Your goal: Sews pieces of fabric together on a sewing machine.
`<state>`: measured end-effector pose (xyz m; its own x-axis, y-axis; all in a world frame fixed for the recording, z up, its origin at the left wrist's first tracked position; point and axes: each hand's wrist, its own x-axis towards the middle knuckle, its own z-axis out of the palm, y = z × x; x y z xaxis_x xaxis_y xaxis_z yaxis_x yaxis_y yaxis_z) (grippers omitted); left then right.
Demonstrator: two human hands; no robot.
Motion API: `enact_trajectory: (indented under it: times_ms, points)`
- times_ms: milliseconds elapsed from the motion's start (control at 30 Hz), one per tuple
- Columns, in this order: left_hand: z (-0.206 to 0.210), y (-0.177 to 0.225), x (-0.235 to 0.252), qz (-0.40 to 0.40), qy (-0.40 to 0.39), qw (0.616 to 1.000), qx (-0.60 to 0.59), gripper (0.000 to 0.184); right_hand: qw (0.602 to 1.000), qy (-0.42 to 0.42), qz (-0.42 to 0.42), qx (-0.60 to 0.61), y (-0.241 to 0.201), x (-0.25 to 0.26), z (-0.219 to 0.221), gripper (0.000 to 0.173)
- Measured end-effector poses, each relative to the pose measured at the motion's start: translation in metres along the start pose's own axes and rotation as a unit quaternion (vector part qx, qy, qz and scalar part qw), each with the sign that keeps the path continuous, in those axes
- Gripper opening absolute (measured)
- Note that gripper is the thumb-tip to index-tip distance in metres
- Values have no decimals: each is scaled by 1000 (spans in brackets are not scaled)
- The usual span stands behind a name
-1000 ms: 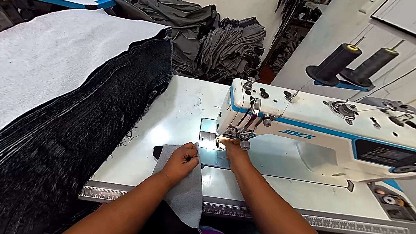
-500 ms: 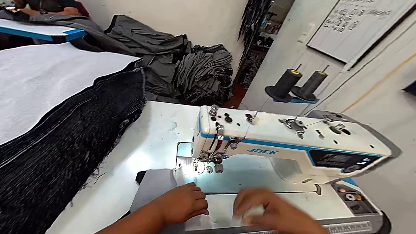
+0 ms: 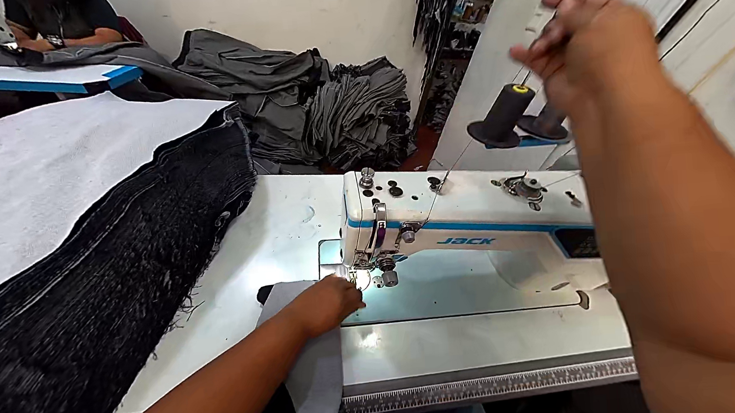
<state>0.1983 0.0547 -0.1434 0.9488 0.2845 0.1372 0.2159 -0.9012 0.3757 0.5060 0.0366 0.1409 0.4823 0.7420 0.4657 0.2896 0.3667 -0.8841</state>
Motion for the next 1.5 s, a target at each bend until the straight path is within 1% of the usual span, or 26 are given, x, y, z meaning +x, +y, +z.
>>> enact_trajectory:
  times_ms: [67, 100, 167, 200, 233, 267, 300, 333, 367, 400, 433, 467, 500, 567, 667, 733, 833, 900, 967, 1033, 1100, 1133, 1200, 1300, 1400, 1500]
  points:
    - [1, -2, 3, -64, 0, 997, -49, 35, 998, 11, 16, -64, -3, 8, -11, 20]
    - [4, -3, 2, -93, 11, 993, -71, 35, 984, -5, 12, -176, -4, 5, -17, 24]
    - [16, -5, -2, -137, 105, 978, -113, 33, 907, -34, -67, -414, -8, -17, -32, 42]
    - [21, -5, -5, -168, 165, 963, -133, 31, 878, -37, -138, -457, -11, -39, -39, 44]
    - [23, -5, -6, -211, 213, 942, -152, 29, 864, -42, -212, -455, -10, -67, -44, 43]
    - [21, -6, -5, -261, 232, 923, -162, 30, 869, -74, -266, -409, -3, -101, -46, 39]
    - [17, -6, -2, -308, 220, 910, -167, 39, 891, -147, -280, -326, 11, -138, -43, 34]
    - [12, -6, 1, -337, 197, 906, -165, 48, 905, -268, -242, -226, 32, -174, -35, 33]
    - [9, -6, 5, -351, 168, 908, -156, 46, 887, -403, -173, -145, 58, -204, -24, 34]
    - [7, -6, 8, -353, 140, 914, -142, 35, 857, -496, -103, -94, 85, -227, -11, 33]
    - [7, -5, 9, -351, 116, 921, -126, 26, 844, -531, -28, -73, 109, -245, 3, 31]
    - [8, -4, 9, -341, 101, 928, -110, 24, 848, -522, 66, -67, 130, -257, 15, 28]
    - [10, -2, 5, -319, 91, 939, -93, 25, 859, -482, 160, -59, 147, -264, 28, 27]
    - [19, 3, -4, -232, 106, 966, -42, 25, 884, -354, 306, -6, 168, -267, 56, 30]
    - [34, 7, -14, -118, 152, 981, 26, 19, 877, -214, 413, 121, 178, -258, 92, 31]
    - [35, 10, -16, -120, 141, 982, 29, 18, 870, -160, 435, 168, 181, -251, 108, 23]
    - [27, 15, -21, -171, 109, 979, -10, 26, 889, -102, 419, 157, 191, -245, 116, 14]
    - [30, 12, -26, -153, 166, 974, -17, 27, 897, -82, 413, 133, 199, -241, 114, 14]
    - [42, 6, -28, -85, 270, 959, 23, 27, 900, -118, 412, 72, 201, -237, 114, 16]
    - [51, 3, -28, -9, 327, 942, 77, 32, 907, -211, 358, -72, 201, -237, 117, 14]
    - [53, 4, -28, 66, 305, 945, 101, 39, 888, -311, 259, -217, 192, -240, 118, 19]
    - [52, 6, -25, 91, 282, 949, 106, 41, 877, -339, 229, -253, 188, -244, 117, 24]
    - [47, 8, -20, 104, 239, 960, 100, 43, 883, -329, 195, -273, 186, -255, 110, 25]
    - [38, 5, -15, 66, 200, 976, 48, 39, 916, -283, 166, -232, 197, -265, 86, 28]
    - [42, -2, -12, 50, 209, 977, 18, 28, 914, -293, 182, -216, 199, -264, 68, 27]
    - [42, -2, -5, 28, 231, 972, 28, 19, 908, -297, 186, -228, 196, -253, 67, 26]
